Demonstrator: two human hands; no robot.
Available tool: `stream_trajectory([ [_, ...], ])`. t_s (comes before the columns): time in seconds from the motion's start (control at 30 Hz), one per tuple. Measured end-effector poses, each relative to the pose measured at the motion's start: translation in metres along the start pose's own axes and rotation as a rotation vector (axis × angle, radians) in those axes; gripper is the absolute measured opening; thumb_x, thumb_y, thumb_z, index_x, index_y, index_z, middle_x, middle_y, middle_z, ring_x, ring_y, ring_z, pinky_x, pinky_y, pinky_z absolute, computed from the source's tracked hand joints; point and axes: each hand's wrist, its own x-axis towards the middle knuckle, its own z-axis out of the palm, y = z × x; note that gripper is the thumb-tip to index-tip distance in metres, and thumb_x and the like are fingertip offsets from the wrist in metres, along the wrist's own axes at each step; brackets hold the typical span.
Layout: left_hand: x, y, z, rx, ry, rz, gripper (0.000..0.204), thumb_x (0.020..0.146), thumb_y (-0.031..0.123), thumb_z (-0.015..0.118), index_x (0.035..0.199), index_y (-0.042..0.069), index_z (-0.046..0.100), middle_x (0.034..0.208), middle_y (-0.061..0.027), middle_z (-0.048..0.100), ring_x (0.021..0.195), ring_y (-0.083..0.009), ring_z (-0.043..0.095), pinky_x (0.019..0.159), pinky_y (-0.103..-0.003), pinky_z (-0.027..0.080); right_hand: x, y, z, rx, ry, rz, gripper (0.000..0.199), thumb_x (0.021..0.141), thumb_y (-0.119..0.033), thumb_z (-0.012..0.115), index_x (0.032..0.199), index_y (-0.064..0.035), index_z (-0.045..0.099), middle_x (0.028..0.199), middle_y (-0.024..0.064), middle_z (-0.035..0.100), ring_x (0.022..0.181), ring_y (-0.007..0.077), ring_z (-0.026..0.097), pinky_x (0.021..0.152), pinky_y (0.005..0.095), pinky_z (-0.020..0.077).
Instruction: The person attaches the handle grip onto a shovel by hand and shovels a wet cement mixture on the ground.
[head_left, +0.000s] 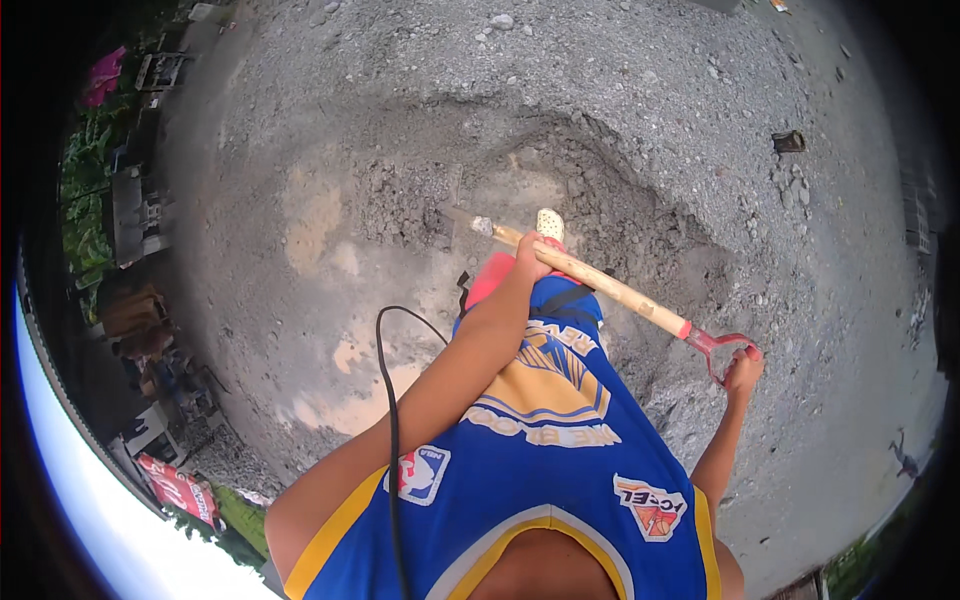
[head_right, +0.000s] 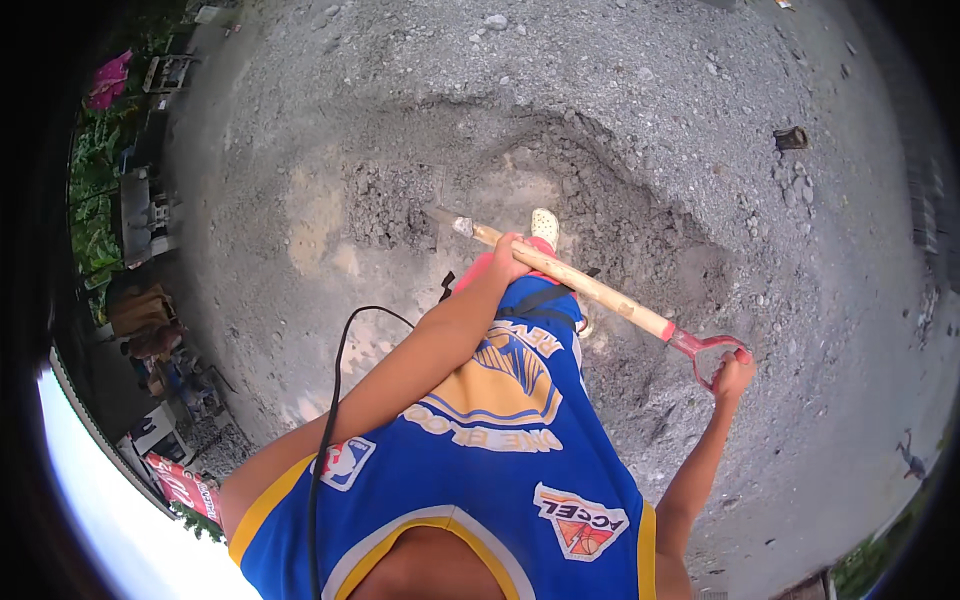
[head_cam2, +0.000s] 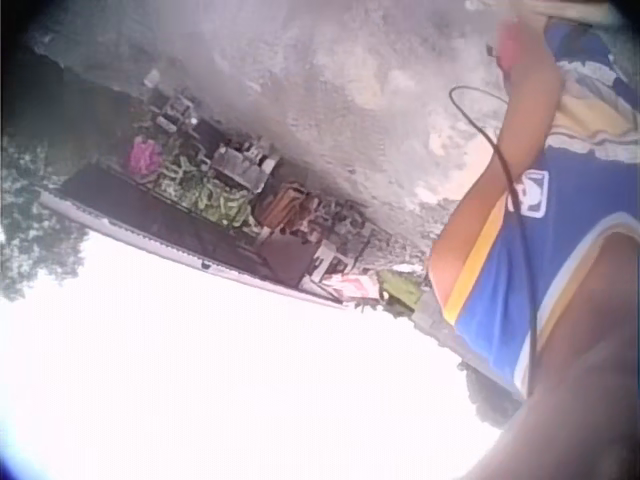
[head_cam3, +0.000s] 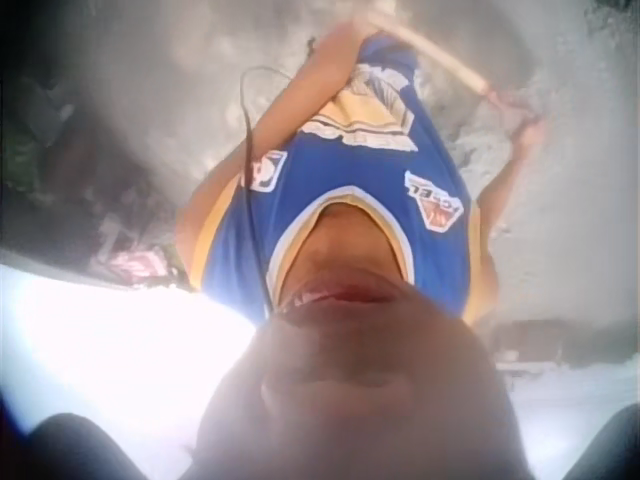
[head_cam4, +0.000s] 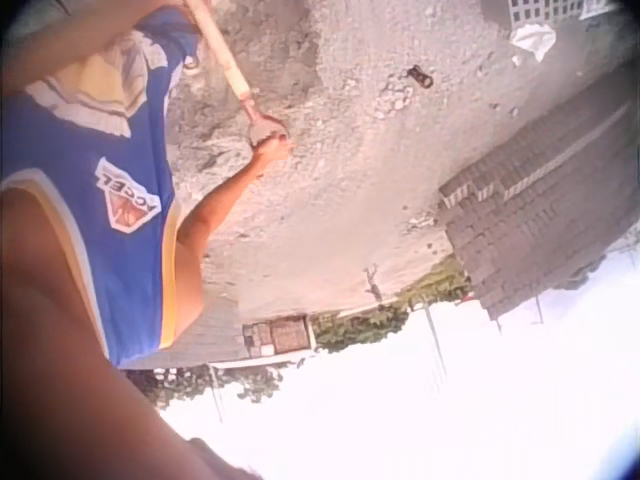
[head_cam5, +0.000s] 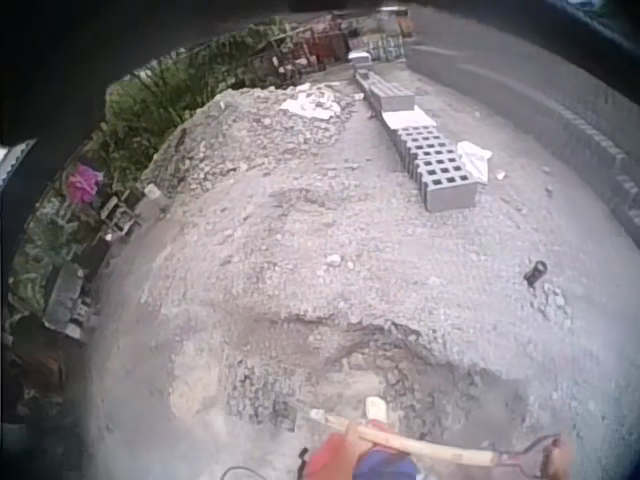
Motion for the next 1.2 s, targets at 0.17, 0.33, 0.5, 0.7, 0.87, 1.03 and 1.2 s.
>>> stream_trajectory([
  [0.17, 0.012, -0.037, 0.029, 0.233, -0.025, -0.128, 0.012, 0.075, 0.014, 0.053, 0.068, 0.01, 0.044, 0.064, -0.0054, 0.046, 0.062, -0.0206, 0.048, 0.066, -0.039, 0.045, -0.15, 0.029, -0.039, 0.121, 0.336, 0.032, 0.008, 0.066, 0.0, 0.052, 0.069, -0.0037, 0.044, 0.051, 0.0043, 0.044, 0.038, 0.0138, 0.044, 0.033, 0.0273, 0.0359],
  [0.33, 0.01, -0.079, 0.026, 0.42, -0.172, -0.362, 0.015, 0.069, 0.015, 0.061, 0.067, 0.01, 0.047, 0.065, -0.0054, 0.047, 0.063, -0.0204, 0.05, 0.067, -0.037, 0.045, -0.284, 0.055, -0.046, 0.123, 0.641, 0.06, 0.006, 0.063, -0.002, 0.052, 0.064, -0.0025, 0.046, 0.051, 0.0049, 0.045, 0.039, 0.0142, 0.045, 0.036, 0.0287, 0.0357],
  [0.5, -0.016, -0.074, 0.007, 0.626, -0.138, -0.553, 0.014, 0.07, 0.015, 0.06, 0.067, 0.009, 0.047, 0.063, -0.0069, 0.048, 0.061, -0.0214, 0.05, 0.066, -0.038, 0.045, -0.436, 0.073, 0.024, 0.112, 0.878, 0.24, 0.004, 0.063, -0.001, 0.049, 0.061, -0.0008, 0.045, 0.049, 0.0045, 0.044, 0.037, 0.0135, 0.043, 0.033, 0.0283, 0.0332],
  [0.7, -0.018, 0.018, -0.036, 0.795, -0.191, -0.521, 0.011, 0.074, 0.016, 0.057, 0.071, 0.01, 0.049, 0.064, -0.0048, 0.049, 0.059, -0.0212, 0.05, 0.061, -0.037, 0.044, -0.527, 0.097, 0.14, 0.286, 0.959, 0.452, 0.004, 0.062, -0.004, 0.049, 0.065, -0.0007, 0.048, 0.056, 0.005, 0.046, 0.039, 0.0138, 0.043, 0.034, 0.029, 0.0343],
  [0.87, 0.002, 0.132, -0.012, 0.663, -0.204, -0.314, 0.014, 0.07, 0.016, 0.059, 0.071, 0.01, 0.046, 0.064, -0.0059, 0.048, 0.061, -0.0202, 0.05, 0.063, -0.037, 0.045, -0.442, 0.128, 0.178, 0.261, 0.684, 0.174, 0.001, 0.062, -0.002, 0.049, 0.062, -0.0024, 0.049, 0.057, 0.0016, 0.046, 0.045, 0.0099, 0.041, 0.04, 0.0269, 0.0352],
  [1.03, -0.028, 0.322, 0.03, 0.334, -0.361, 0.098, 0.014, 0.073, 0.018, 0.057, 0.072, 0.01, 0.046, 0.063, -0.0044, 0.046, 0.06, -0.0189, 0.049, 0.065, -0.037, 0.046, -0.274, 0.028, 0.294, 0.446, 0.255, -0.09, 0.003, 0.067, -0.003, 0.051, 0.067, -0.0018, 0.053, 0.059, 0.0027, 0.048, 0.042, 0.0121, 0.044, 0.038, 0.0263, 0.0364],
  [1.2, -0.185, 0.583, 0.042, 0.15, -0.52, 0.81, 0.023, 0.074, 0.016, 0.056, 0.092, 0.006, 0.044, 0.088, -0.0086, 0.05, 0.087, -0.0243, 0.053, 0.091, -0.04, 0.037, -0.26, -0.229, 0.536, 0.558, -0.375, -0.5, 0.014, 0.069, -0.001, 0.053, 0.079, 0.0023, 0.063, 0.063, 0.0066, 0.057, 0.051, 0.0137, 0.051, 0.046, 0.0252, 0.0402],
])
